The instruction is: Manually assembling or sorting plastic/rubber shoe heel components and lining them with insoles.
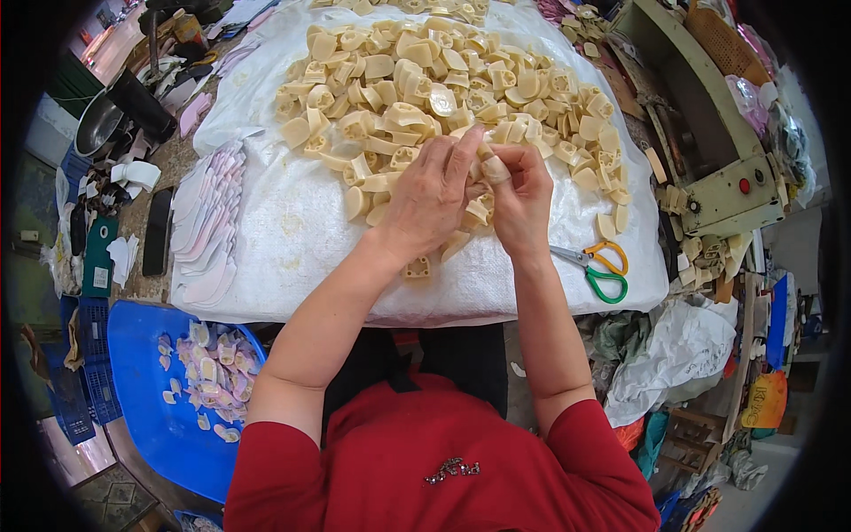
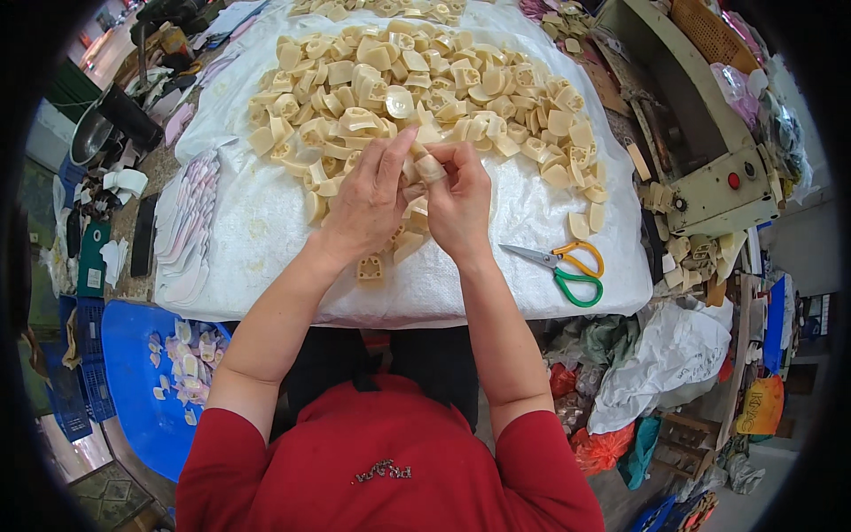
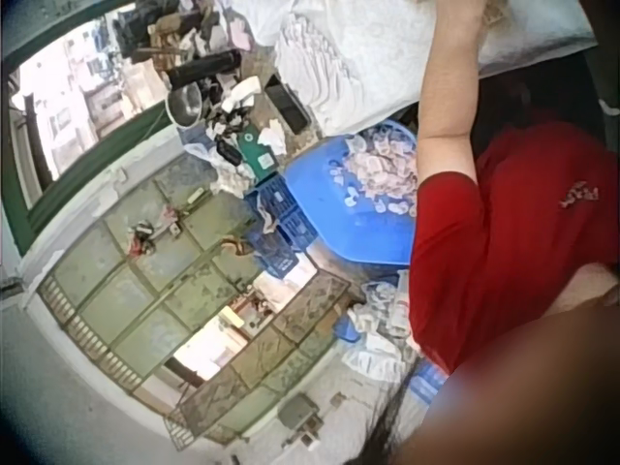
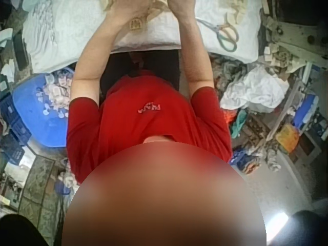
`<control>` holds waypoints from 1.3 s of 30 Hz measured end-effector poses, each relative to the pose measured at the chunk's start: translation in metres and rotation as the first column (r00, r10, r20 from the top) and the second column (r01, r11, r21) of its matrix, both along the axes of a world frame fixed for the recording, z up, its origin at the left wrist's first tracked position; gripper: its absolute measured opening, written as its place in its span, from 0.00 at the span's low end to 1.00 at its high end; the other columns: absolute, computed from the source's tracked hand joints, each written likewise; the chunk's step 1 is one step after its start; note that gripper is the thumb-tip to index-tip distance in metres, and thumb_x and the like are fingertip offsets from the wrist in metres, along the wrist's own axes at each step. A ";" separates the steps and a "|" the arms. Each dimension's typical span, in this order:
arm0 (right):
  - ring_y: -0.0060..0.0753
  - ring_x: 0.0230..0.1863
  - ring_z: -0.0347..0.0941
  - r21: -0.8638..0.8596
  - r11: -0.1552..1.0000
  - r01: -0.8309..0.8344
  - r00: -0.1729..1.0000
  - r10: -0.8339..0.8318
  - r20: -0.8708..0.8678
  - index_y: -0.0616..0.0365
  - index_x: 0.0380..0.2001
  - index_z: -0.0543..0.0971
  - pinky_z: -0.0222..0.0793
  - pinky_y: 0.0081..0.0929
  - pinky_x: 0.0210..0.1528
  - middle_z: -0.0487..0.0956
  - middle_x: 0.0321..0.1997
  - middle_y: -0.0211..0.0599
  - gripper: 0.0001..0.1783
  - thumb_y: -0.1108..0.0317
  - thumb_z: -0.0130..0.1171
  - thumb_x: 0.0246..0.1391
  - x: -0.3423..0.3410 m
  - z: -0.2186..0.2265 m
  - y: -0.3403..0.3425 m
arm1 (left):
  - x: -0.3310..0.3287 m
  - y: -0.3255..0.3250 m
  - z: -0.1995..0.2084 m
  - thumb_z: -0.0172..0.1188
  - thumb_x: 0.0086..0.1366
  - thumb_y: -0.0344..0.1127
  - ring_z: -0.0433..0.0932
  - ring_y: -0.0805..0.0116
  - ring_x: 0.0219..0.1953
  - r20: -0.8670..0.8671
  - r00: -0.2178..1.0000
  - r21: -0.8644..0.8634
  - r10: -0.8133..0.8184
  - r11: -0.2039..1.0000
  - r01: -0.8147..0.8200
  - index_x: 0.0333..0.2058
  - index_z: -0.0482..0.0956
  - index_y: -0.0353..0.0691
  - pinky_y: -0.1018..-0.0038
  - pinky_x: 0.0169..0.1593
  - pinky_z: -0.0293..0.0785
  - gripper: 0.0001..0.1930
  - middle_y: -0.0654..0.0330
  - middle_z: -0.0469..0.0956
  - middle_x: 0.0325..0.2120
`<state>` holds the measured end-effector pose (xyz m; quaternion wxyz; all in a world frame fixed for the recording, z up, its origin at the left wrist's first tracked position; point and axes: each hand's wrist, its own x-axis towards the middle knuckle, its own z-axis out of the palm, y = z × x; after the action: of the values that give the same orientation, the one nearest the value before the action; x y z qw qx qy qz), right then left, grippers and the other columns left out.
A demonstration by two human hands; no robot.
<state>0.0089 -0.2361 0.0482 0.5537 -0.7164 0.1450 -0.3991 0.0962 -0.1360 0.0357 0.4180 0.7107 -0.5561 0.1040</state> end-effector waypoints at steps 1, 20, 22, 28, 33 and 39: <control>0.17 0.29 0.70 0.000 1.000 -0.003 1.000 0.003 0.000 0.62 0.34 0.73 0.68 0.18 0.32 0.76 0.30 0.32 0.04 0.74 0.55 0.57 0.000 -0.002 -0.001 | -0.002 0.000 0.001 0.58 0.56 0.31 0.69 0.51 0.48 0.000 1.000 0.000 0.003 1.000 -0.003 0.60 0.57 0.37 0.61 0.50 0.68 0.32 0.47 0.67 0.47; 0.45 0.56 0.63 -0.549 0.835 -0.038 0.960 -0.121 -0.251 0.55 0.46 0.75 0.59 0.38 0.58 0.69 0.52 0.43 0.20 0.66 0.61 0.48 0.056 0.019 -0.043 | 0.062 0.039 0.002 0.56 0.55 0.34 0.61 0.56 0.58 -0.374 0.922 0.154 0.095 0.987 -0.039 0.44 0.79 0.45 0.57 0.59 0.53 0.16 0.53 0.65 0.53; 0.47 0.57 0.63 -0.492 0.862 -0.126 0.923 -0.080 -0.377 0.53 0.54 0.70 0.60 0.37 0.58 0.69 0.52 0.47 0.27 0.62 0.61 0.50 0.080 0.026 -0.040 | 0.074 0.042 -0.005 0.56 0.56 0.34 0.62 0.54 0.57 -0.348 0.885 -0.004 0.310 0.943 -0.332 0.49 0.75 0.46 0.58 0.60 0.54 0.20 0.51 0.65 0.53; 0.47 0.53 0.67 -0.584 0.793 -0.174 0.803 -0.229 -0.551 0.50 0.58 0.68 0.64 0.35 0.55 0.70 0.51 0.46 0.30 0.64 0.58 0.48 0.150 -0.006 -0.056 | 0.100 0.016 -0.031 0.56 0.56 0.36 0.62 0.54 0.58 -0.252 0.875 0.163 0.412 0.910 -0.382 0.58 0.66 0.48 0.57 0.60 0.56 0.28 0.52 0.65 0.54; 0.32 0.40 0.72 -0.198 0.933 -0.300 0.841 0.160 -0.517 0.52 0.51 0.73 0.69 0.27 0.43 0.74 0.48 0.38 0.29 0.78 0.52 0.40 0.140 0.006 -0.053 | 0.114 0.020 -0.035 0.50 0.59 0.37 0.62 0.58 0.59 -0.334 0.892 0.229 0.306 0.944 -0.238 0.61 0.61 0.52 0.60 0.60 0.57 0.29 0.54 0.65 0.55; 0.23 0.37 0.69 -0.216 0.914 -0.344 0.890 0.244 -0.384 0.56 0.48 0.74 0.67 0.21 0.39 0.76 0.48 0.33 0.29 0.84 0.47 0.38 0.092 0.021 -0.056 | 0.104 0.006 -0.010 0.49 0.64 0.44 0.62 0.52 0.58 0.025 0.968 0.021 0.249 0.968 -0.250 0.61 0.58 0.46 0.59 0.58 0.58 0.27 0.52 0.63 0.56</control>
<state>0.1010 -0.2923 0.0696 0.4674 -0.8598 0.0724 -0.1925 0.2005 -0.1301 0.0257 0.3870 0.7788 -0.4680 0.1569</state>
